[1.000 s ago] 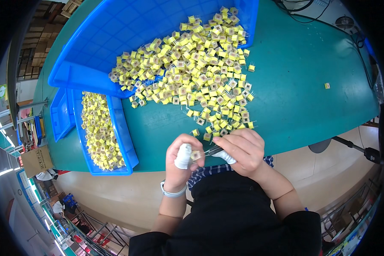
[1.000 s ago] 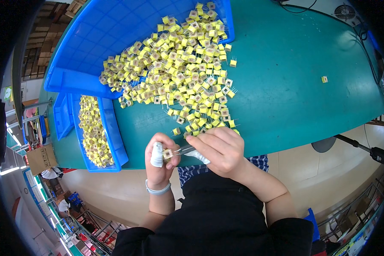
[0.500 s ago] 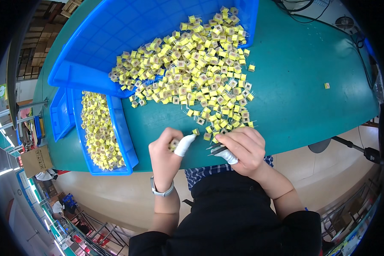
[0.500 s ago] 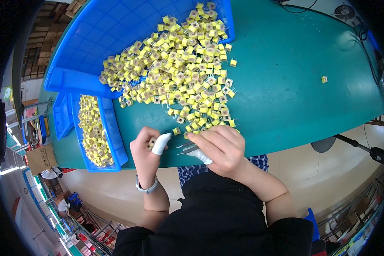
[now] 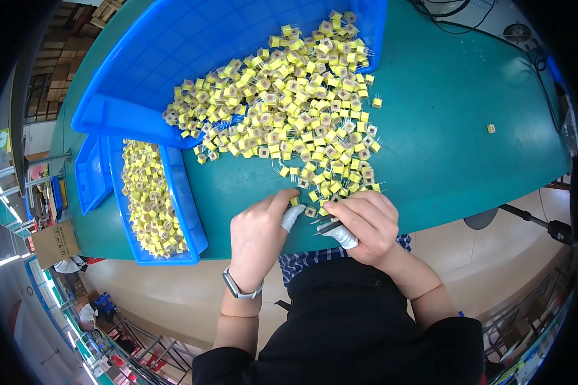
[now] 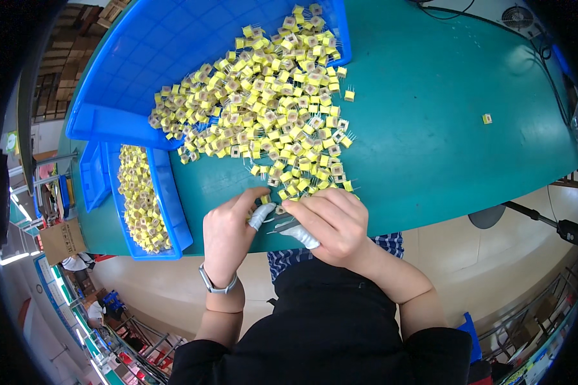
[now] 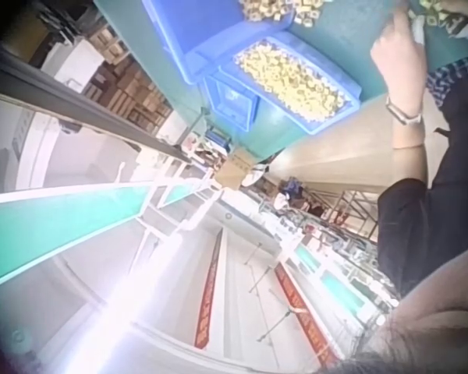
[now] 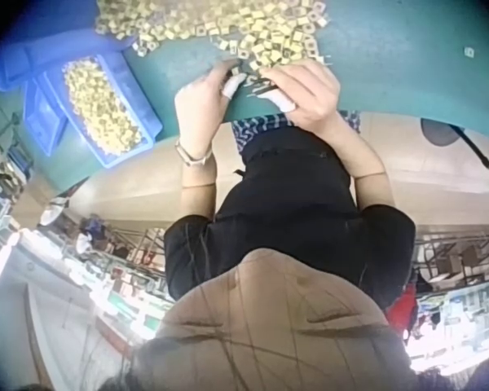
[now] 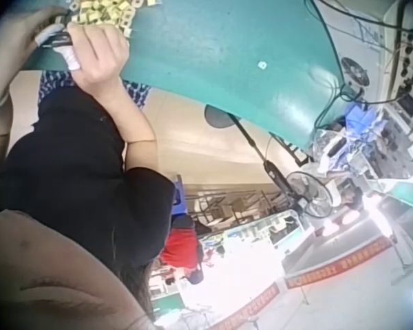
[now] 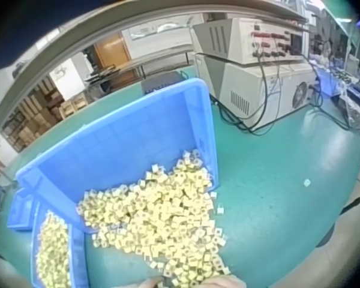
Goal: The person picks up a transformer from a pile, trims its leads using a pair of pliers, and places the finished component into a blue bin, repeating the process for several others.
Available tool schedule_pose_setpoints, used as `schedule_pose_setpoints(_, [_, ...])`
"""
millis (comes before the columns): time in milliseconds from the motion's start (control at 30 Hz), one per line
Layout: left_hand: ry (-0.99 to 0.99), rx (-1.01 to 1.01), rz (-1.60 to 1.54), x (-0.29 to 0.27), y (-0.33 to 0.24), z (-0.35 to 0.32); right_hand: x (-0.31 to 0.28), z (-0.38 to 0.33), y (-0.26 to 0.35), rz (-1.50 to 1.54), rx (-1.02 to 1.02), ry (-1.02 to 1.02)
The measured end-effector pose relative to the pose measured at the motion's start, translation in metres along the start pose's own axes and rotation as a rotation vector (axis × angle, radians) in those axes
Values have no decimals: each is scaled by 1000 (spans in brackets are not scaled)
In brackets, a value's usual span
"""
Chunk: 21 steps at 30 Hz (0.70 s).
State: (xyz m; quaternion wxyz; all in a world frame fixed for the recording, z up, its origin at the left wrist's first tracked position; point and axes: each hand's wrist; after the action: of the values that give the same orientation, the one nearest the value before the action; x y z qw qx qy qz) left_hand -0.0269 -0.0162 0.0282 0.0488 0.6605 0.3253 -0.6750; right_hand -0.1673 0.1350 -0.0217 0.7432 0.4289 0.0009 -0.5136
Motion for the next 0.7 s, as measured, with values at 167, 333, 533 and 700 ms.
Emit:
schedule_pose_setpoints(167, [57,-36,-23,2,0,-4,0,0,0,0,2,-1])
schedule_pose_setpoints(333, [21,-28,-182,2,6,-5,1,0,0,8,3,-1])
schedule_pose_setpoints(533, [29,-225,-1301,8,17,-19,1,1,0,6,7,-9])
schedule_pose_setpoints(700, [-28,-157,-1618,23,14,-21,1,1,1,5,2,-7])
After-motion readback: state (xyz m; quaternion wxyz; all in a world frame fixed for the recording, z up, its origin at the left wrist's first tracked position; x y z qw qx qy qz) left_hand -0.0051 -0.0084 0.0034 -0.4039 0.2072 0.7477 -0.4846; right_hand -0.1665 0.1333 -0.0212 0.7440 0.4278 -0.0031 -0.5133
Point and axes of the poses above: each hand's wrist, its own z-axis towards the middle knuckle, its own x-axis out of the palm, y = z × x
